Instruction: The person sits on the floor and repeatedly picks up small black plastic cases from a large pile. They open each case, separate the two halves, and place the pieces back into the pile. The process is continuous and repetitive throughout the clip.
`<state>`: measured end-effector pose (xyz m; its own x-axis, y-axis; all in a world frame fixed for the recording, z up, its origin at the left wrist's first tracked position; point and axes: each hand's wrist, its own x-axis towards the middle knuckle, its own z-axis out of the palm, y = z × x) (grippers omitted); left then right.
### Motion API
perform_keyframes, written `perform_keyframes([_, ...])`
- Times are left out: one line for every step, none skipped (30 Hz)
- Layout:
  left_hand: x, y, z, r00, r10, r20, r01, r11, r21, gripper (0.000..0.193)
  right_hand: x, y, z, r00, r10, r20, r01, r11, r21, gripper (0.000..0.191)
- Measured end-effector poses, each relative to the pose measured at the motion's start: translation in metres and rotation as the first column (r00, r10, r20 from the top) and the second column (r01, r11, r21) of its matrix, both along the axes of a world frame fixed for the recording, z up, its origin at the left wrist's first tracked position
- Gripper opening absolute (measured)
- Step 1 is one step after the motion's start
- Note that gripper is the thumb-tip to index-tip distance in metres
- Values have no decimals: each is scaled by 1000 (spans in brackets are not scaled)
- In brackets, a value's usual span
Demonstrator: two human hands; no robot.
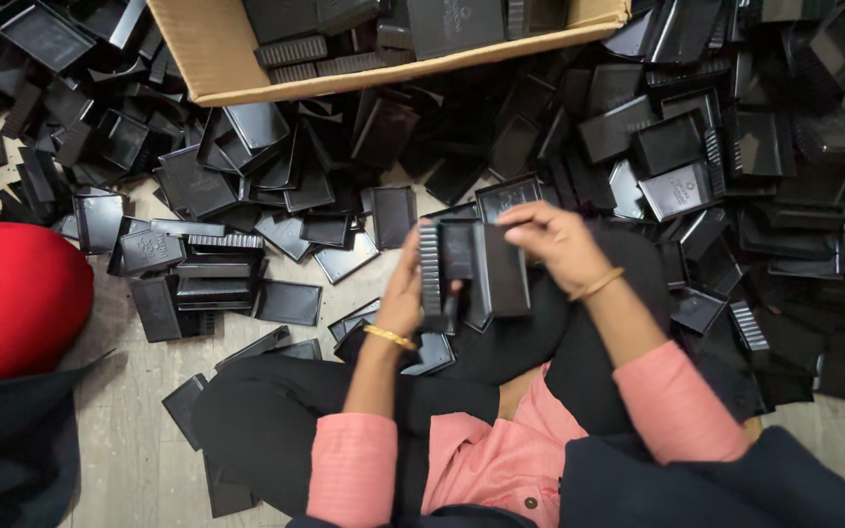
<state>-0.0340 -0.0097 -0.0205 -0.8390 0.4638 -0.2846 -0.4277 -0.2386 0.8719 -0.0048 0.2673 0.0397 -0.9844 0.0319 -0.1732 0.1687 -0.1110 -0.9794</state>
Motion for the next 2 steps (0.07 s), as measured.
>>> perform_keyframes([3,14,-13,998,12,-58,-7,995,95,52,2,-17,-10,999,-11,-51,14,998,61,24])
perform_keyframes([4,30,-27,993,31,-116,-9,982,190,50,3,-32,-18,994,-18,-104,30,992,122,25])
